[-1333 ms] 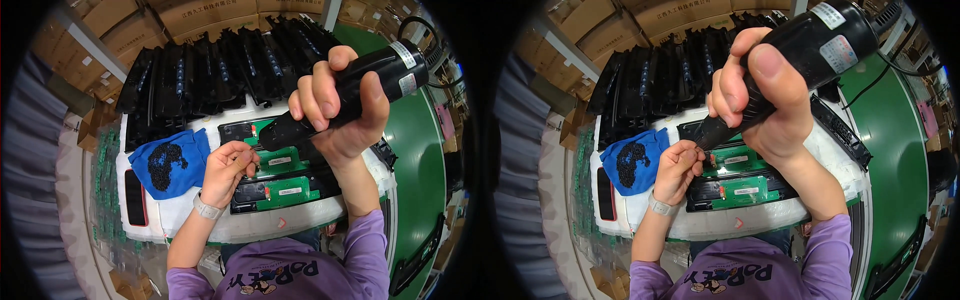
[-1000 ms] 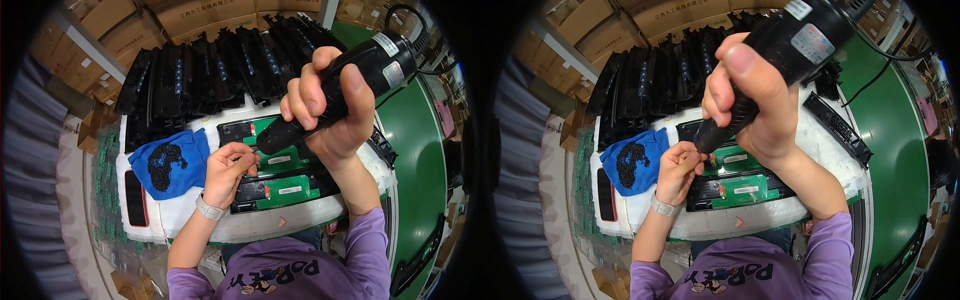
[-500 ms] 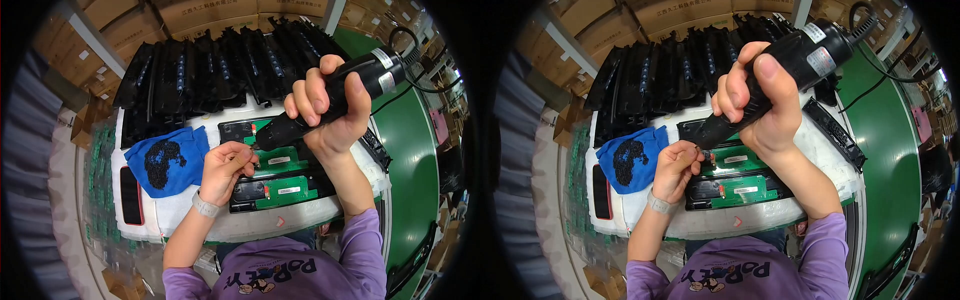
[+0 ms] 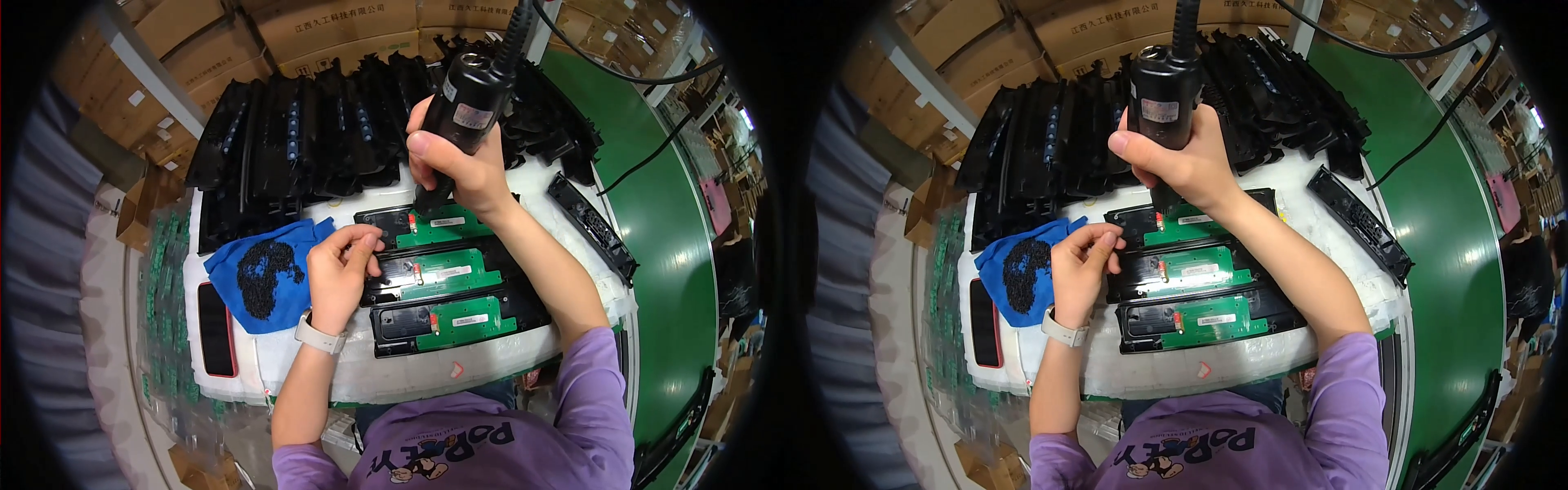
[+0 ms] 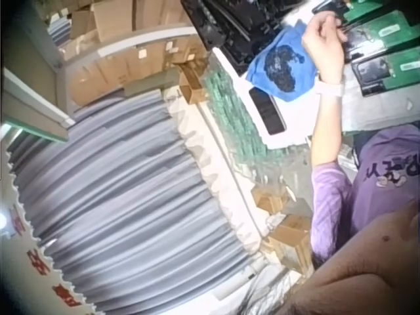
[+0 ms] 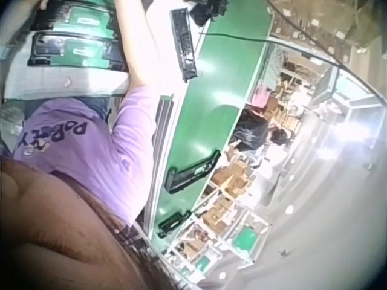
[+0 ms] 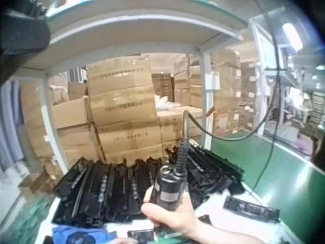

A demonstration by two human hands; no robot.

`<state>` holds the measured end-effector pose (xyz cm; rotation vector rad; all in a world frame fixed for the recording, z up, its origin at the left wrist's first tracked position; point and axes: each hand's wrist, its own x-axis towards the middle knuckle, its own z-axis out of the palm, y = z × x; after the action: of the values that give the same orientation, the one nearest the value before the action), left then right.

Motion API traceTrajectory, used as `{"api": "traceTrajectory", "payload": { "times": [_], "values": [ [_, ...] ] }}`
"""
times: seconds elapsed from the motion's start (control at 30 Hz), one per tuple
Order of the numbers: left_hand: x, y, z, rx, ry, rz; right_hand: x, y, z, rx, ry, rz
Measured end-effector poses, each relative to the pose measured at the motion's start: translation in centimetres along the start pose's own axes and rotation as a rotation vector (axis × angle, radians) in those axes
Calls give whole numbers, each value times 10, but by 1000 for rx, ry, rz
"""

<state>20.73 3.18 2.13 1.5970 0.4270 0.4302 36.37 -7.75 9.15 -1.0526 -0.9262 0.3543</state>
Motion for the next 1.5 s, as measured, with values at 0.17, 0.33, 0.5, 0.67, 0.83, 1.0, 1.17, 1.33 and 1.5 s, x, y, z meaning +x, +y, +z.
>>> {"api": "traceTrajectory", "payload": {
  "times": [0.17,0.33,0.5,0.67,0.83,1.0,1.17,1.33,1.5],
  "values": [
    [7,-4,-11,-76,15,9,3,8,-3,-13,1,-8],
    [11,-8,-12,-103,18,-20,6,12,0,-5,-14,10],
    [16,-16,-12,-109,46,-51,9,16,3,-83,-57,39],
    [18,-23,-8,-123,49,-50,7,14,4,-97,-63,5],
    [17,-20,-8,-125,44,-114,5,17,2,-102,-69,5],
    [19,-21,-12,-127,21,-122,10,18,5,-90,-85,57],
    [20,-21,-13,-149,-16,-137,7,20,1,-150,-95,67],
    [16,-19,-10,-182,26,-81,-2,9,4,-85,-83,-27],
    [6,-5,-4,-319,-85,-75,-4,-20,-10,382,-172,-76]
  ]
}}
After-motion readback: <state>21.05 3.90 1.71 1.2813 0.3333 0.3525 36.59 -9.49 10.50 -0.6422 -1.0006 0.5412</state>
